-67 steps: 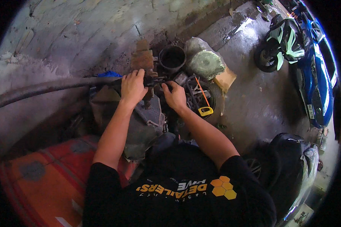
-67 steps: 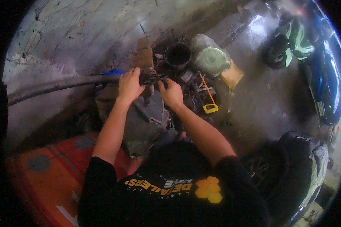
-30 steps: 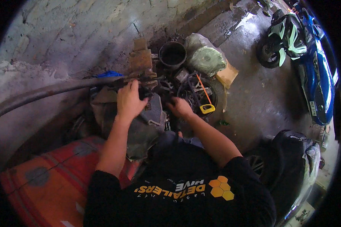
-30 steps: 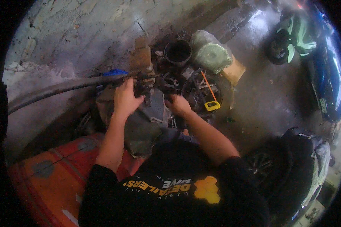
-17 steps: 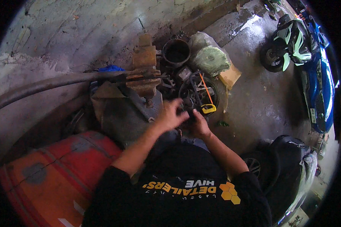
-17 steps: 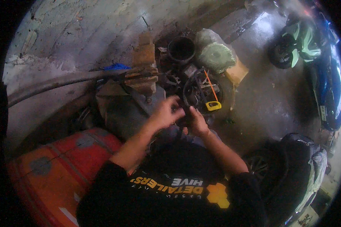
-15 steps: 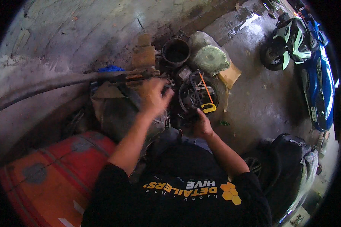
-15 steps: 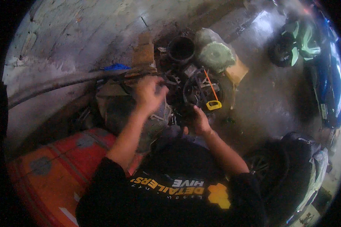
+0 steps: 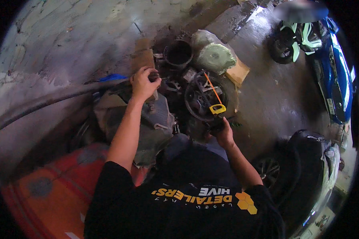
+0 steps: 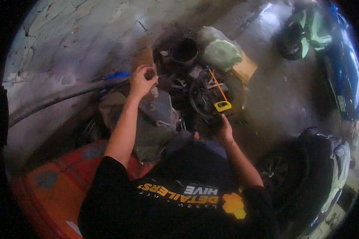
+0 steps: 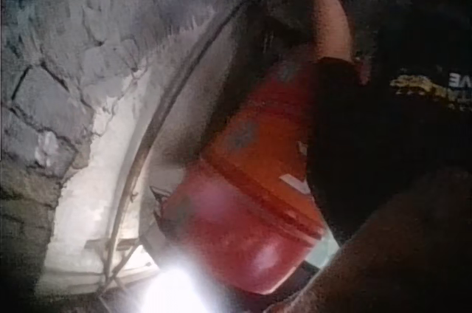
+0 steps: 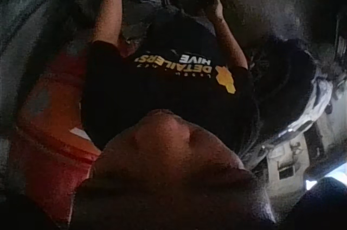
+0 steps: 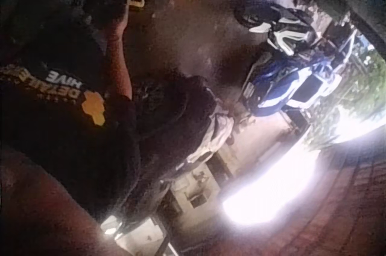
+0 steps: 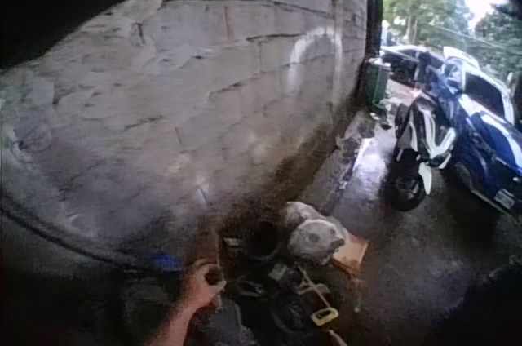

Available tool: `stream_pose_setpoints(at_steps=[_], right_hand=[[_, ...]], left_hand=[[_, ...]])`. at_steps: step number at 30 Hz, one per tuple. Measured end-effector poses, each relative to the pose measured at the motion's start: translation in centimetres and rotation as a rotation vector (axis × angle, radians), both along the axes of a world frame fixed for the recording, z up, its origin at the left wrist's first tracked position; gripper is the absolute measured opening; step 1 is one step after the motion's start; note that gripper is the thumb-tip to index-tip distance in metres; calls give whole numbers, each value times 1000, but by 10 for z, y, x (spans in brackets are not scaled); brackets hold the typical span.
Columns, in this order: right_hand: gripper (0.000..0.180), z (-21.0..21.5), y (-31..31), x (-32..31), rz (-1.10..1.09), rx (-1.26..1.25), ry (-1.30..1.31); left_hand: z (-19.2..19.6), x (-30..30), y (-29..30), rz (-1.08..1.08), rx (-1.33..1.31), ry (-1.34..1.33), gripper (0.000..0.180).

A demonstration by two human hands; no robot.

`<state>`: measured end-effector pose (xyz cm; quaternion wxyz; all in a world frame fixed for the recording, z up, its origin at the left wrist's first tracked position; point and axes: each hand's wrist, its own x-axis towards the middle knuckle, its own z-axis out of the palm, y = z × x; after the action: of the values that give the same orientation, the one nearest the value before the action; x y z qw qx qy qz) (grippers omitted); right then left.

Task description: The person uses a hacksaw to cut a metal component clamped in a vise, then inspects and manipulates the cut piece and other small parts by hand. They move between the vise and a workbench, handling tools and parts throughout the process.

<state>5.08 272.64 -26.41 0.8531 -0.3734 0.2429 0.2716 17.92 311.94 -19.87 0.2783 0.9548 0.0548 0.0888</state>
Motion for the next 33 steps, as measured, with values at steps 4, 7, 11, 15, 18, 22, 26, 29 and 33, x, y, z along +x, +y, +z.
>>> stream_pose_setpoints(at_steps=[4,7,11,15,18,22,26,29,33], right_hand=[[46,-30,-32,6,-91,-135,150],[54,-83,-59,4,-34,-490,165],[57,-118,-81,26,281,-985,35],[61,-237,-116,47,575,-1243,-30],[65,-301,-129,69,844,-1349,-24],[57,-342,-130,128,951,-1385,66],[52,-374,-113,185,820,-1401,-62],[52,-402,-98,214,779,-1403,-205],[45,-428,-57,232,963,-1544,-427]], left_hand=[[-1,0,5,-11,-77,-1,35],[0,-1,-9,14,-178,-88,36],[-3,-5,-6,-18,-76,-99,41],[-4,-9,-3,49,-153,47,42],[2,-9,-3,32,-44,107,40],[0,-8,-3,34,-28,162,49],[-3,-10,-1,89,-92,174,48],[-6,-12,7,87,-75,171,50],[-6,-18,9,123,-63,192,54]])
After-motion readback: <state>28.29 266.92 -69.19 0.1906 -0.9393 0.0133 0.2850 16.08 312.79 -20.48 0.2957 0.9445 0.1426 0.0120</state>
